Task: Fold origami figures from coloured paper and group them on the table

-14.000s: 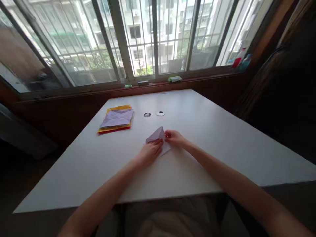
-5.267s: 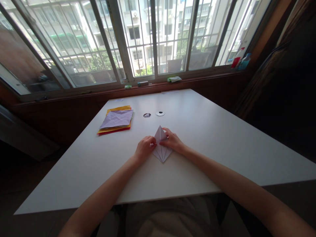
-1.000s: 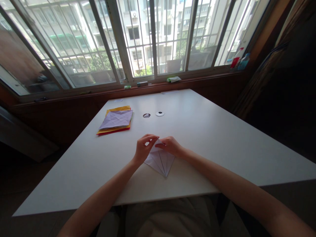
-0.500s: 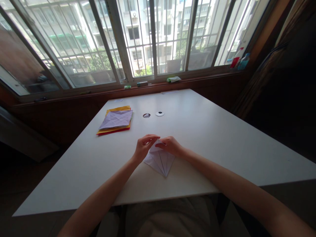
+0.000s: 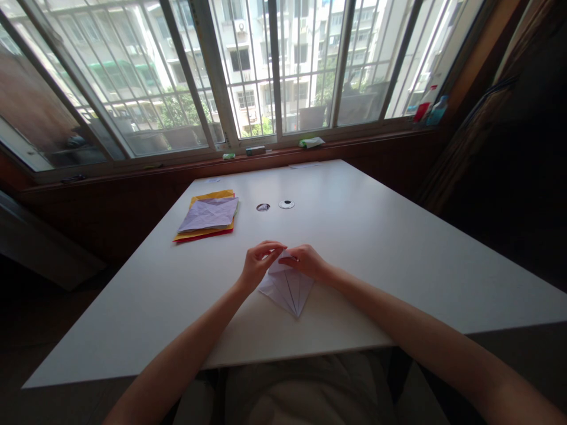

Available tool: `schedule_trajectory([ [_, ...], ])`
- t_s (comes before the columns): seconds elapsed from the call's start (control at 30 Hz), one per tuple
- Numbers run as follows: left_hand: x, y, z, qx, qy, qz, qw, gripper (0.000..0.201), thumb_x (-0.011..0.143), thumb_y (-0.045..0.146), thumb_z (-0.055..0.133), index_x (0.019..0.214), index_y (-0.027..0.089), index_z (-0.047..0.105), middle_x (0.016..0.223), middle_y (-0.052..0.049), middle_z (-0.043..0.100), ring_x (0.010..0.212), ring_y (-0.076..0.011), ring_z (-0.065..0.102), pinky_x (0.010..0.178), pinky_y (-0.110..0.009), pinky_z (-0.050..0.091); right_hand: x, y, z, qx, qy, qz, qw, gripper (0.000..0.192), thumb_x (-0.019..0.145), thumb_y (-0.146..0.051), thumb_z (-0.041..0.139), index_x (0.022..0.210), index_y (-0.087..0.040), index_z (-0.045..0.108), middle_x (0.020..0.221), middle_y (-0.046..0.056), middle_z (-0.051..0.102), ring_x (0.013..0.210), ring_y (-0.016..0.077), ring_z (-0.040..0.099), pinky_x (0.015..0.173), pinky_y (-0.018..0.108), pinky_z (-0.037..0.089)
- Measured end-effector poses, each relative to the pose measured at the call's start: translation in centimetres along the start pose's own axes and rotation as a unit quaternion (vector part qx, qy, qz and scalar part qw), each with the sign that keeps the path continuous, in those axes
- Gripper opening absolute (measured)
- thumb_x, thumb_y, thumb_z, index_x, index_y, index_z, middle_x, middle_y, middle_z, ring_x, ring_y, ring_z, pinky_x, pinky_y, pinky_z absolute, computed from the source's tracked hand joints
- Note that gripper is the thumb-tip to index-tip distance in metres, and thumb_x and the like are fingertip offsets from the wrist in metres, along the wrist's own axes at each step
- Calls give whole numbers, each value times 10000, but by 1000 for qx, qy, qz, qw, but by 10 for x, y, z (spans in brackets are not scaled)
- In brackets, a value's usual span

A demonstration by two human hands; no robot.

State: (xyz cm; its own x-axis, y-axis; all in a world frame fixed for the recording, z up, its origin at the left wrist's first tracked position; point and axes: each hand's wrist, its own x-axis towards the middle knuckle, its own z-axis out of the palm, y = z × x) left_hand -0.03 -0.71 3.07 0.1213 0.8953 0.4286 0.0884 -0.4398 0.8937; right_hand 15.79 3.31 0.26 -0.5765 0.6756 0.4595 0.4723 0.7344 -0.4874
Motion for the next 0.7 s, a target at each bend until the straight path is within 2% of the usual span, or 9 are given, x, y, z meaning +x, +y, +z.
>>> schedule_trajectory([
  [0.43, 0, 2, -1, 7, 2, -6, 1000, 175, 734, 295, 582, 804, 169, 682, 833, -70, 648, 801, -163, 571, 670, -252, 433, 0, 0, 1, -2, -2, 9, 1000, 305, 777, -311, 506, 526, -140, 537, 457, -39, 439, 449, 61, 324, 484, 185, 285],
  [0.7, 2, -9, -4, 9, 2, -12, 1000, 199, 720, 320, 592, 817, 170, 678, 847, -77, 661, 806, -176, 583, 693, -281, 453, 0, -2, -2, 23, -23, 13, 999, 272, 791, -303, 481, 599, -140, 585, 480, -39, 439, 472, 61, 341, 497, 174, 286],
])
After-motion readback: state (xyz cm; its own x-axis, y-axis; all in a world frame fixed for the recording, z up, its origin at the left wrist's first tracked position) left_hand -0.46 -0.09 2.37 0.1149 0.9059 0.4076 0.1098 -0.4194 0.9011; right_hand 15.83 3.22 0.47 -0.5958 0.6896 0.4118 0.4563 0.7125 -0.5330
